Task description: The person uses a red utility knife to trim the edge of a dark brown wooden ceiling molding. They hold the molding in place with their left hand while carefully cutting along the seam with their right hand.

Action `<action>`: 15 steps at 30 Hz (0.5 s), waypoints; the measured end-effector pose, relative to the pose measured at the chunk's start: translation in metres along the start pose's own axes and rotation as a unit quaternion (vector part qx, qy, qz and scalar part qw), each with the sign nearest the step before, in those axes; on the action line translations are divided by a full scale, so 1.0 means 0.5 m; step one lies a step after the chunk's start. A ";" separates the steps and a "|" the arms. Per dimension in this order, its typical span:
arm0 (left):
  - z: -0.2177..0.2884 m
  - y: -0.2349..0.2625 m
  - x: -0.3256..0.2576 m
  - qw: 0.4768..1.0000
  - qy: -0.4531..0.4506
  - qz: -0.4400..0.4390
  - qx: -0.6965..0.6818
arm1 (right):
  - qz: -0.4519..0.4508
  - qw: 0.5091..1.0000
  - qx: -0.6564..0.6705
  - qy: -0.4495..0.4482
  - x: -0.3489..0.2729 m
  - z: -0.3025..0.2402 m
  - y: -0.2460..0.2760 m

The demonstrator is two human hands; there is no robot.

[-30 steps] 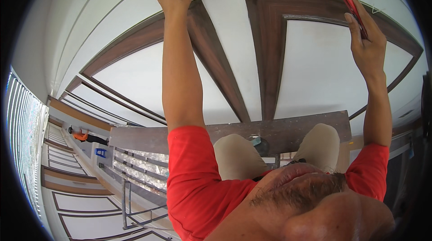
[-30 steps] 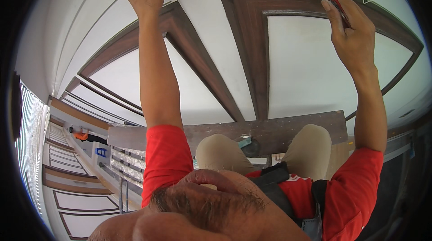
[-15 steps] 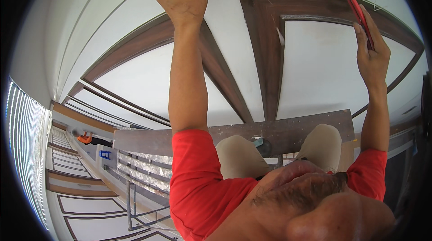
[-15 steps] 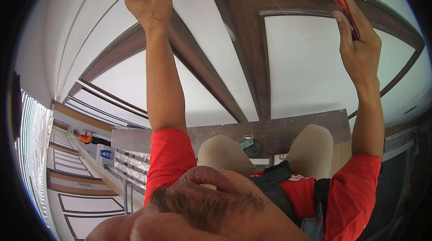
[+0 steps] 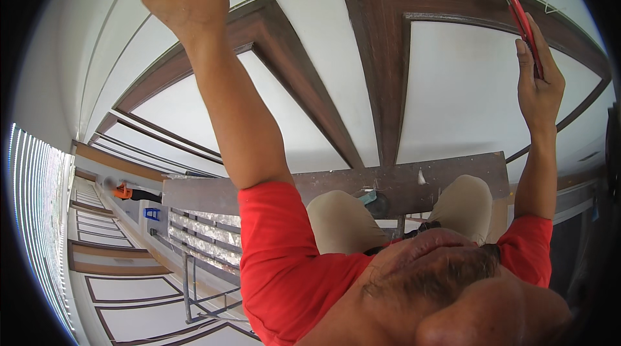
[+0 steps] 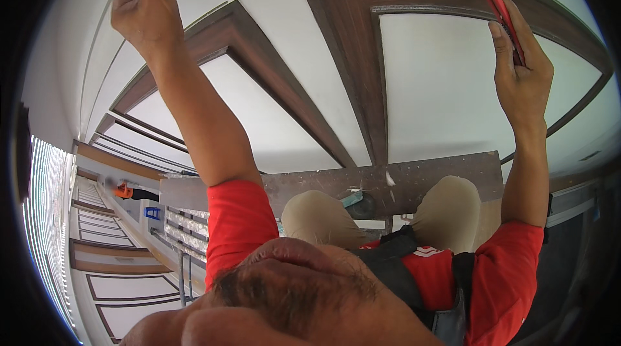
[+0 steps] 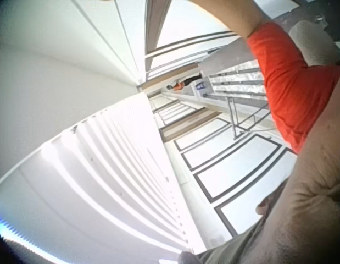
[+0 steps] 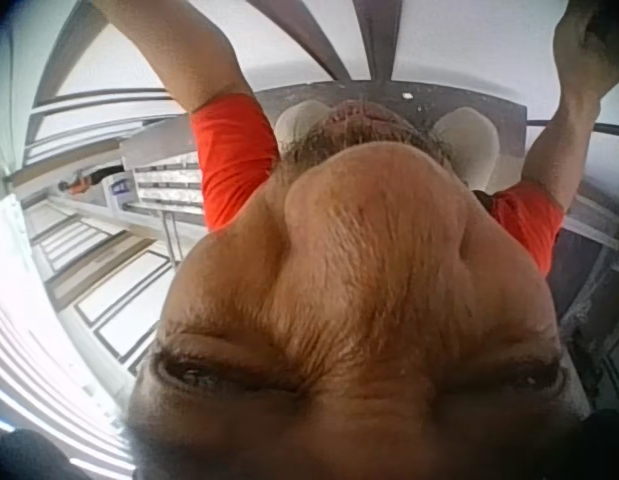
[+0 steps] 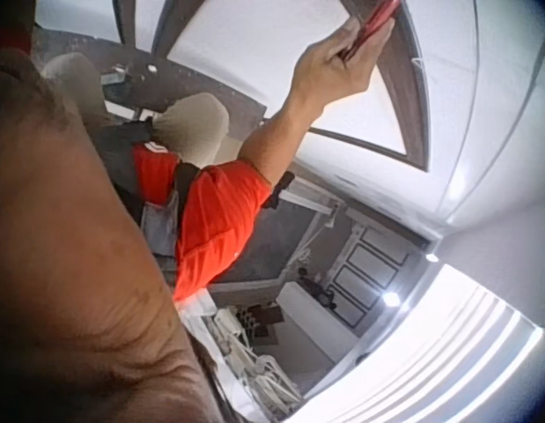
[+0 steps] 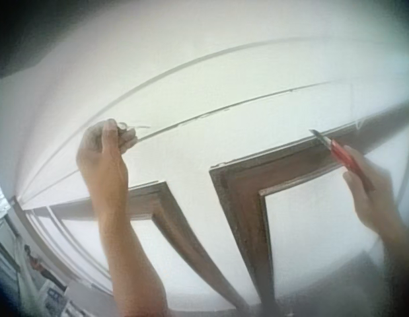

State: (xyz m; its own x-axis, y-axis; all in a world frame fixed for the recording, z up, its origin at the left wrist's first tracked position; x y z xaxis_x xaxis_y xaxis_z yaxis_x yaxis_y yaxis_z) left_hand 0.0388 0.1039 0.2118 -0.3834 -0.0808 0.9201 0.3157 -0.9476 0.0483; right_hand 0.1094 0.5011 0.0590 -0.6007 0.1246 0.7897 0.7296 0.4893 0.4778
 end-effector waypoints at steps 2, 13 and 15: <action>-0.022 0.005 -0.024 0.994 0.049 -0.083 0.052 | -0.016 1.000 0.011 0.016 0.006 -0.005 -0.006; -0.091 -0.112 -0.212 0.965 0.150 -0.205 0.067 | -0.049 0.953 -0.066 0.291 0.203 -0.233 -0.082; -0.092 -0.114 -0.222 0.972 0.184 -0.132 0.062 | -0.108 0.954 -0.073 0.271 0.248 -0.288 -0.079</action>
State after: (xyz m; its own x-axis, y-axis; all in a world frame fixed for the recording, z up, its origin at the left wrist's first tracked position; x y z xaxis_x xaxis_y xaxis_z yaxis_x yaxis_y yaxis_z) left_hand 0.0237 0.1528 0.0890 -0.7429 0.0327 0.6686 0.2579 -0.9077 0.3310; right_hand 0.0532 0.3730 0.1936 -0.5139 -0.4498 0.7305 0.6692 0.3226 0.6694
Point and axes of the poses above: each hand's wrist, its own x-axis towards the middle knuckle, its own y-axis out of the back of the hand, z = x × y, the point moved 4 cm from there along x, towards the middle knuckle, and after that the axes turned 6 degrees about -z, right-handed, at the moved point
